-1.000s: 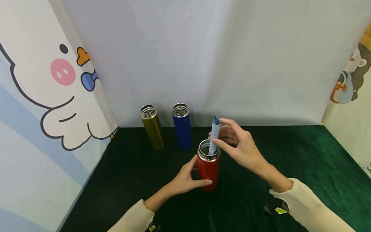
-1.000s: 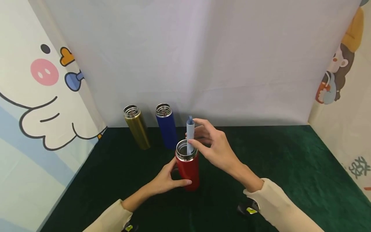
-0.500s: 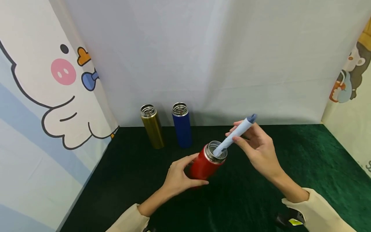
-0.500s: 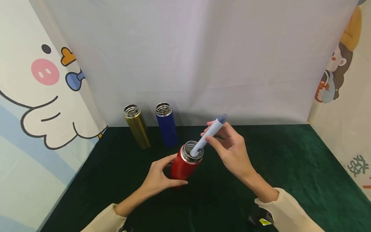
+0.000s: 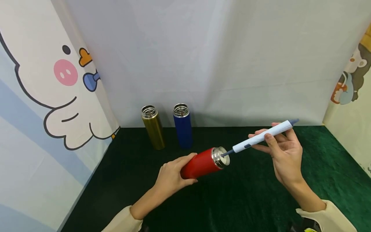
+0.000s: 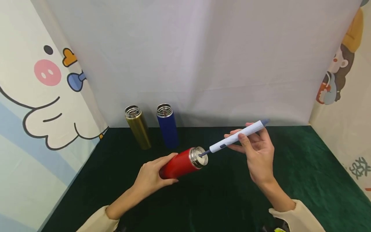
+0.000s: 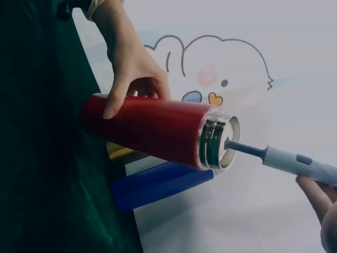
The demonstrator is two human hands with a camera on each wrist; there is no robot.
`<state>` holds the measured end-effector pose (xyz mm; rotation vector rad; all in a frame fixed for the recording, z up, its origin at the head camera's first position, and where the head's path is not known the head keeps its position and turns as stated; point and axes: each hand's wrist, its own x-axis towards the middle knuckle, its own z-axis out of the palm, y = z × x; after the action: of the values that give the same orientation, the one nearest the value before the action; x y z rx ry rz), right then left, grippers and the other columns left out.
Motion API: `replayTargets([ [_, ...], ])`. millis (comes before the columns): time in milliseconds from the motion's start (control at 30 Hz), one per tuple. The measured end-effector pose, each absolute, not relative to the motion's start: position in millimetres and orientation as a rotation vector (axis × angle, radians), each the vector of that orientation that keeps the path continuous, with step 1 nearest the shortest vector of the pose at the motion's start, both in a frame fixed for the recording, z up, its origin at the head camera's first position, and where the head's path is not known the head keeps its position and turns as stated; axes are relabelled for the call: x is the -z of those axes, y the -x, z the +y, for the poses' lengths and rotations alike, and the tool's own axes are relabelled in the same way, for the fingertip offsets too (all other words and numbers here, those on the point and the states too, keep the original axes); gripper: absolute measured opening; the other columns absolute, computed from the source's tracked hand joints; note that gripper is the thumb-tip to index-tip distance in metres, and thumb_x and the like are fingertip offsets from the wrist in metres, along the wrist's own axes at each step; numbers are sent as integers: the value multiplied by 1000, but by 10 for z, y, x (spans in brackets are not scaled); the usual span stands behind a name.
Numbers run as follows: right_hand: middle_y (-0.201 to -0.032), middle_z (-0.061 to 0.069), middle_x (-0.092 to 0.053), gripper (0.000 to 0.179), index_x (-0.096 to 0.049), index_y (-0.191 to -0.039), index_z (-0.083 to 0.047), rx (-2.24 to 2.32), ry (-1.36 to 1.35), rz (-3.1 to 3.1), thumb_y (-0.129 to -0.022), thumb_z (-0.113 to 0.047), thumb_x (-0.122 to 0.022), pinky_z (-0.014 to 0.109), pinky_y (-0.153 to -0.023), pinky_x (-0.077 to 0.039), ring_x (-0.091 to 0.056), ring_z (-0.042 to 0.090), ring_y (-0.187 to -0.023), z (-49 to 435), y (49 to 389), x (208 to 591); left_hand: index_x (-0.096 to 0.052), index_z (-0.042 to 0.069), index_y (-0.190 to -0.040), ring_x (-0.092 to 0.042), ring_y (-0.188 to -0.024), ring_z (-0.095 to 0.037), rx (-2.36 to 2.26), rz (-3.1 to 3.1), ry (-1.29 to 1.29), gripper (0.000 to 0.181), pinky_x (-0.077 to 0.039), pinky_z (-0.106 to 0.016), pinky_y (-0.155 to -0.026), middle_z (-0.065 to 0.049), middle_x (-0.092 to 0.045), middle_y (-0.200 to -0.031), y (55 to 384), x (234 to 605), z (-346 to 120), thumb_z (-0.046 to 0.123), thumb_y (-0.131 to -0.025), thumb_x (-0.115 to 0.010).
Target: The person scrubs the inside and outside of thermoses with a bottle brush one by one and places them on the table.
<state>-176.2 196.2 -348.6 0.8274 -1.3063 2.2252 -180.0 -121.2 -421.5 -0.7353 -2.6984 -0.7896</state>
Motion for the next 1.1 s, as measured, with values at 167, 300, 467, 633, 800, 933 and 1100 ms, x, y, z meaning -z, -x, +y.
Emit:
replayTargets([
  [167,-102,23,-75,25,-50,-123,11,-2218,-667,-1217,-99,18,-44,39,-72,-63,-78,33,-88,2015,1742,3613,-53,29,-147,-73,-109,-24,797,-2725,762,83,-59,-48,-94,-4,-69,-135,1748,4266,-1176,36,-74,-92],
  [300,-101,23,-75,26,-51,-121,11,-2241,-688,-1183,-98,20,-43,39,-72,-63,-78,34,-88,1995,1763,3698,-58,25,-143,-74,-106,-20,805,-2707,751,81,-60,-44,-92,-3,-73,-128,1708,4323,-1146,37,-71,-94],
  [467,-103,21,-75,27,-50,-120,7,-2243,-742,-1210,-98,20,-43,39,-76,-63,-78,33,-91,1957,1821,3715,-60,25,-142,-75,-104,-18,814,-2686,722,82,-60,-42,-92,-2,-75,-125,1719,4361,-1127,38,-69,-95],
  [633,-104,20,-76,28,-49,-121,6,-2209,-772,-1251,-97,22,-45,38,-76,-63,-78,31,-92,1926,1835,3728,-59,24,-142,-75,-105,-19,844,-2676,740,82,-60,-43,-94,-3,-74,-127,1741,4369,-1129,36,-70,-95],
  [800,-105,19,-76,29,-50,-119,7,-2195,-788,-1298,-95,23,-46,37,-77,-63,-78,30,-93,1888,1814,3745,-60,24,-142,-74,-107,-19,842,-2656,754,82,-60,-42,-94,-4,-73,-127,1745,4360,-1142,36,-69,-96],
  [933,-106,11,-78,32,-54,-116,1,-2110,-789,-1519,-93,23,-53,33,-81,-62,-78,22,-95,1824,1769,3819,-58,25,-143,-74,-109,-19,843,-2658,789,82,-59,-42,-96,-3,-72,-130,1740,4361,-1135,36,-70,-95],
  [1100,-110,-3,-79,32,-60,-113,-4,-1986,-725,-1841,-89,18,-64,26,-87,-60,-76,12,-99,1697,1690,3977,-57,26,-144,-73,-112,-19,854,-2660,805,83,-58,-43,-97,-4,-71,-132,1710,4390,-1146,35,-71,-94],
])
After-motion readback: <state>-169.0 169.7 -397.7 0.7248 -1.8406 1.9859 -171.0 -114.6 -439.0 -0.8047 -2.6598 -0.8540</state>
